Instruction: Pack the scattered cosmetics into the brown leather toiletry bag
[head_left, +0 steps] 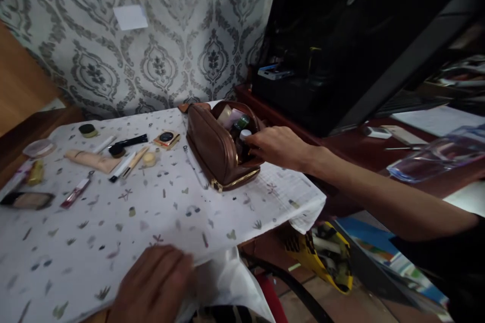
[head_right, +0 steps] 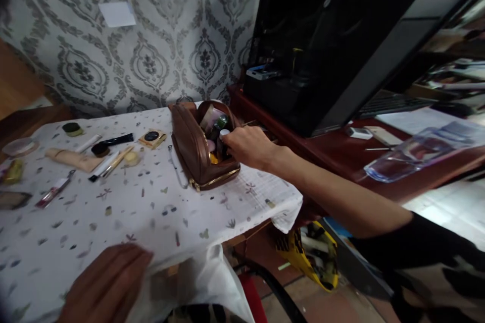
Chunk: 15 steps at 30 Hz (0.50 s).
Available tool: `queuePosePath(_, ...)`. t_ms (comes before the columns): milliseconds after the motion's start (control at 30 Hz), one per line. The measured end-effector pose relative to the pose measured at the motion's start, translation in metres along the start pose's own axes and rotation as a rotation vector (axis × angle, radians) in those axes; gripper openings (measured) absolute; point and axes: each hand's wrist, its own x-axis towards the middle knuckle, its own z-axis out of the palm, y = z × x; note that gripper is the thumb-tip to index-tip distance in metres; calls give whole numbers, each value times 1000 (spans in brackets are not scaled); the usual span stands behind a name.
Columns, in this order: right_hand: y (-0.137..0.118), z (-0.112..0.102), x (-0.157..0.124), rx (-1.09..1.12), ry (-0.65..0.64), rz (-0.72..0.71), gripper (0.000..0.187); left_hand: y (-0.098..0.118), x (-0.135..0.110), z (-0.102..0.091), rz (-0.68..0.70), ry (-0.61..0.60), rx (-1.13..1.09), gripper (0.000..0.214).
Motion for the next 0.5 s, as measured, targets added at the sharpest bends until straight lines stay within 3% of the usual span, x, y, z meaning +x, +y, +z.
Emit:
queuePosePath(133,1,-8,1,16,-55,18,26,-12,93,46,248,50,38,27)
queuePosePath(233,4,-8,6,31,-79,14,25,-18,131,70,347,88,4,24)
queuePosePath(333,7,-3,12,31,-61,-12,22,-30,133,89,371,53,-7,22)
queuePosePath(500,14,5,17,52,-48,-80,16,-42,110,118,338,35,-45,24)
